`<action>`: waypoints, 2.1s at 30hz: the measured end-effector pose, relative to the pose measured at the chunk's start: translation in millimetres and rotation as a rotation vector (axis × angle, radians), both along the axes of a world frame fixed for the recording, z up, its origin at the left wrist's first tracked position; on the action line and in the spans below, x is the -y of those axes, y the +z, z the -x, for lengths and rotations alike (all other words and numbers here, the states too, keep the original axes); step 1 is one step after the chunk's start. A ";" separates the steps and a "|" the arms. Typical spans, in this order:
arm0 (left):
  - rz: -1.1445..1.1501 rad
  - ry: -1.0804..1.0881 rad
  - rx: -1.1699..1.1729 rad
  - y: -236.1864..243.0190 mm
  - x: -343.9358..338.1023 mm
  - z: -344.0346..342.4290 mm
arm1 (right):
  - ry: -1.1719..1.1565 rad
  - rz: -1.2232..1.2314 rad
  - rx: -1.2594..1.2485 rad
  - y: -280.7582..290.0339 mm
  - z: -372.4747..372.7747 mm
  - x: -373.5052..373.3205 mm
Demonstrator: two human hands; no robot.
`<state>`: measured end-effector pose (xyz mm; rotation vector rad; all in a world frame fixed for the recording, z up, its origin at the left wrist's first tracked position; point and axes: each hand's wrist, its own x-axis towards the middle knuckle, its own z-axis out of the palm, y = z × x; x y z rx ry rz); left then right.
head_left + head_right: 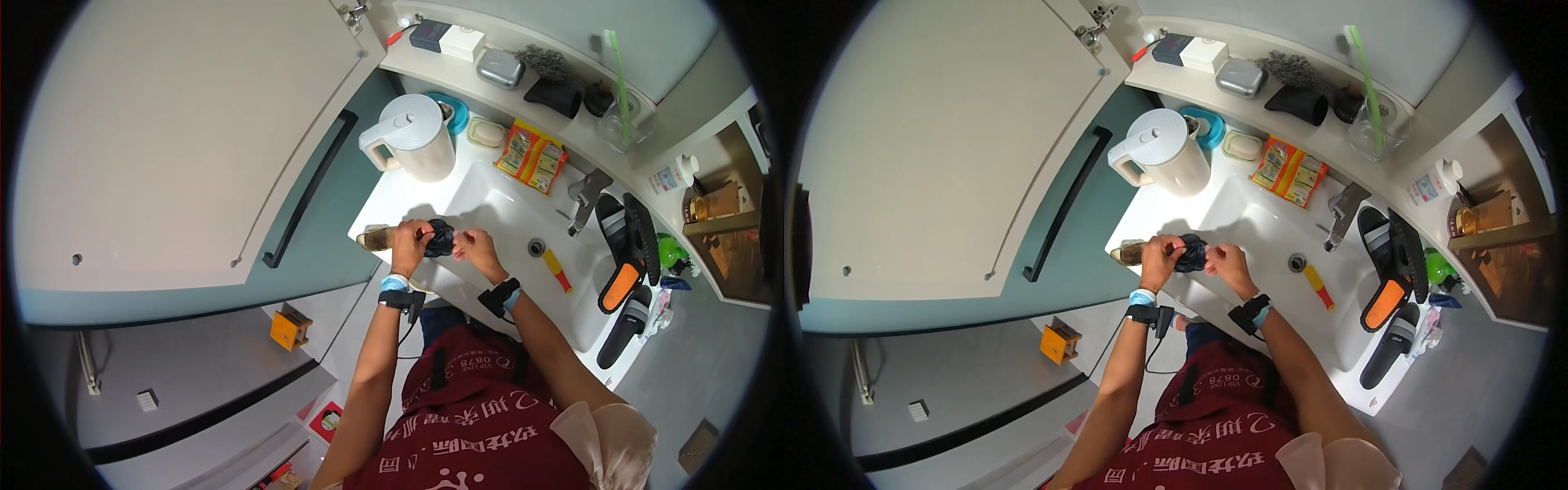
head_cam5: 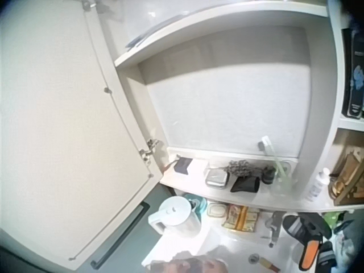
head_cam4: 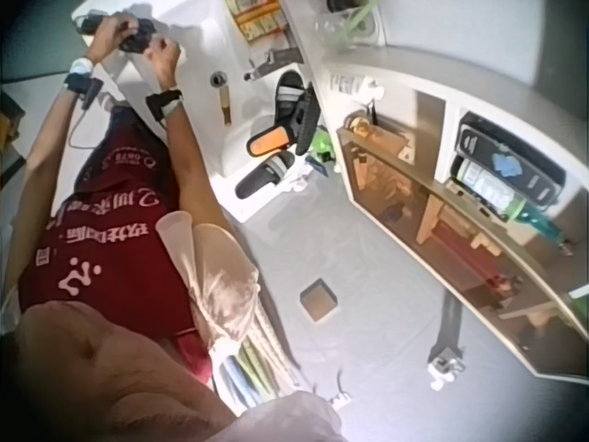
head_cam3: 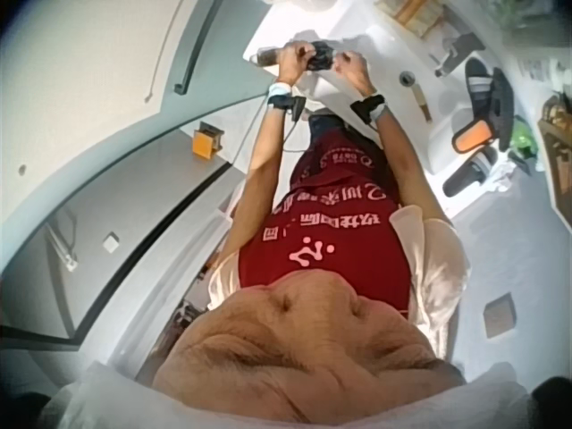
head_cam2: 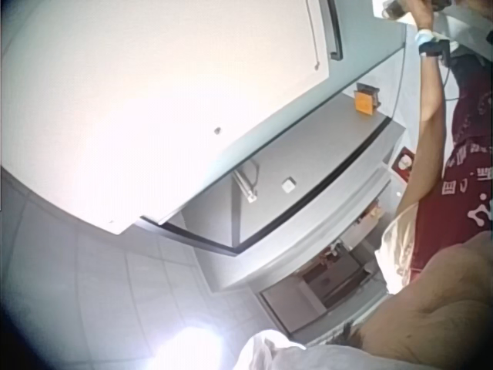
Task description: Clean a small black plastic component at a sink using a wet wipe.
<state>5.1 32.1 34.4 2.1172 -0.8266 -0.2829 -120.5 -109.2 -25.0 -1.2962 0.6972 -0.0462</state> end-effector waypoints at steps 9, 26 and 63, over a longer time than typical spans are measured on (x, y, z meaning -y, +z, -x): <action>0.005 -0.009 -0.078 -2.7 4.4 -2.7 | 0.083 -0.108 0.109 -33.0 -3.8 -10.5; 0.180 0.329 -0.363 -7.4 -40.4 47.9 | 0.050 -0.094 -0.024 -14.1 -6.3 -20.5; 0.041 0.256 0.034 0.9 -7.1 41.8 | 0.047 0.684 0.266 52.3 -4.4 -12.3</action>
